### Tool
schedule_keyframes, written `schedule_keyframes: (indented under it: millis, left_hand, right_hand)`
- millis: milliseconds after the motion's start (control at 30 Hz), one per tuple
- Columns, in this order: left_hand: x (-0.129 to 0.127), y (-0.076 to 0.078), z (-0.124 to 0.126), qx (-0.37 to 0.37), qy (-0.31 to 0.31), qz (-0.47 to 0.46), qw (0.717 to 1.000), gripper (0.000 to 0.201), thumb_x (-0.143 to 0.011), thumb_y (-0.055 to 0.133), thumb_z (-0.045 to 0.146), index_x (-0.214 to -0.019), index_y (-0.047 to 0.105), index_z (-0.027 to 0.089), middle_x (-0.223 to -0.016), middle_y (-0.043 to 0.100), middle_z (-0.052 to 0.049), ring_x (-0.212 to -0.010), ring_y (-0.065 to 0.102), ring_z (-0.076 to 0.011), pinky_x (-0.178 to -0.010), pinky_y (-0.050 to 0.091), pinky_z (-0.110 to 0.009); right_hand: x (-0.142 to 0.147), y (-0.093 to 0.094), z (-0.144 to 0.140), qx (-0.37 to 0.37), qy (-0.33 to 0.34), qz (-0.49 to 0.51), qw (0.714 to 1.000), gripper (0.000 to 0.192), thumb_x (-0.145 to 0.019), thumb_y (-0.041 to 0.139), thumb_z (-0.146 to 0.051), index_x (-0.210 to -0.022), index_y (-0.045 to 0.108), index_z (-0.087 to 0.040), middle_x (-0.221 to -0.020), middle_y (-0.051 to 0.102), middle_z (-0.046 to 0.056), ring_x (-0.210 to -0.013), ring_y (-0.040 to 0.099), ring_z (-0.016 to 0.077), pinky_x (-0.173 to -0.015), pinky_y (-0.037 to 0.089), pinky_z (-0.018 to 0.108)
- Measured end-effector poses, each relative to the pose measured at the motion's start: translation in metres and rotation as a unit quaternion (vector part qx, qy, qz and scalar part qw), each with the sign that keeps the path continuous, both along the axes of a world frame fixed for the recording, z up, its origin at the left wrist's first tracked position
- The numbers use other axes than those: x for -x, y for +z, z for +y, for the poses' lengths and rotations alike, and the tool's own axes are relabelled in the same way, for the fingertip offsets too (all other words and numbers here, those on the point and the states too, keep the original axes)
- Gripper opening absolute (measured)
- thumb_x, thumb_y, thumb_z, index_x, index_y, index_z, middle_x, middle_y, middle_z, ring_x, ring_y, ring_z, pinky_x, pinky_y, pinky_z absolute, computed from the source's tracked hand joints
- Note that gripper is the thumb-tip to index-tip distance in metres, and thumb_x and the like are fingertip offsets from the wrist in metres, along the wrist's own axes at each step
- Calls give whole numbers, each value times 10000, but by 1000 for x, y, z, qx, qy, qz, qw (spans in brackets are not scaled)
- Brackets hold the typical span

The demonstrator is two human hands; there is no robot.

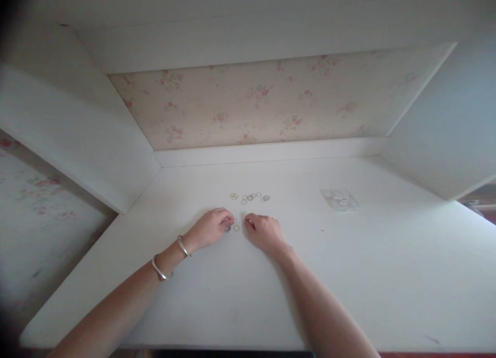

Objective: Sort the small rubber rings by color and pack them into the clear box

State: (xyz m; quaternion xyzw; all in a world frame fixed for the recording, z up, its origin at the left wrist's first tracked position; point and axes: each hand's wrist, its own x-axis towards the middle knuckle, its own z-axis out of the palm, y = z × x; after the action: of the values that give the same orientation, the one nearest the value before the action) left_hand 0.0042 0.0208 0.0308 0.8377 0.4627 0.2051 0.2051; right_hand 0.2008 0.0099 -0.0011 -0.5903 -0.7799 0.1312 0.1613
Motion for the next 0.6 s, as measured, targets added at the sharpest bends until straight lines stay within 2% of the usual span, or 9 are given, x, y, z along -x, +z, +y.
schedule_keyframes:
  millis: [133, 400, 600]
  left_hand:
    - [-7, -3, -15, 1, 0, 45, 999, 212, -887, 446, 271, -891, 650, 216, -925, 656, -58, -876, 588, -193, -810, 412, -287]
    - [-14, -15, -16, -6, 11, 108, 994, 253, -896, 400, 277, -898, 651, 241, -906, 647, -72, -854, 597, -215, -756, 418, -306]
    - [-14, -7, -17, 13, 52, 51, 997, 215, -867, 452, 293, -857, 655, 225, -898, 652, -71, -858, 586, -207, -788, 407, -297]
  right_hand:
    - [1, 0, 0, -1, -6, 6, 1000, 281, -898, 389, -356, -974, 649, -282, -866, 705, 9, -759, 634, 154, -618, 356, 227]
    - [1, 2, -1, -4, 6, -3, 1000, 282, -899, 384, -346, -980, 645, -275, -878, 706, 16, -770, 636, 153, -621, 360, 229]
    - [0, 1, -1, 0, 2, -3, 1000, 288, -901, 381, -349, -975, 650, -277, -876, 706, 12, -757, 633, 147, -612, 355, 229]
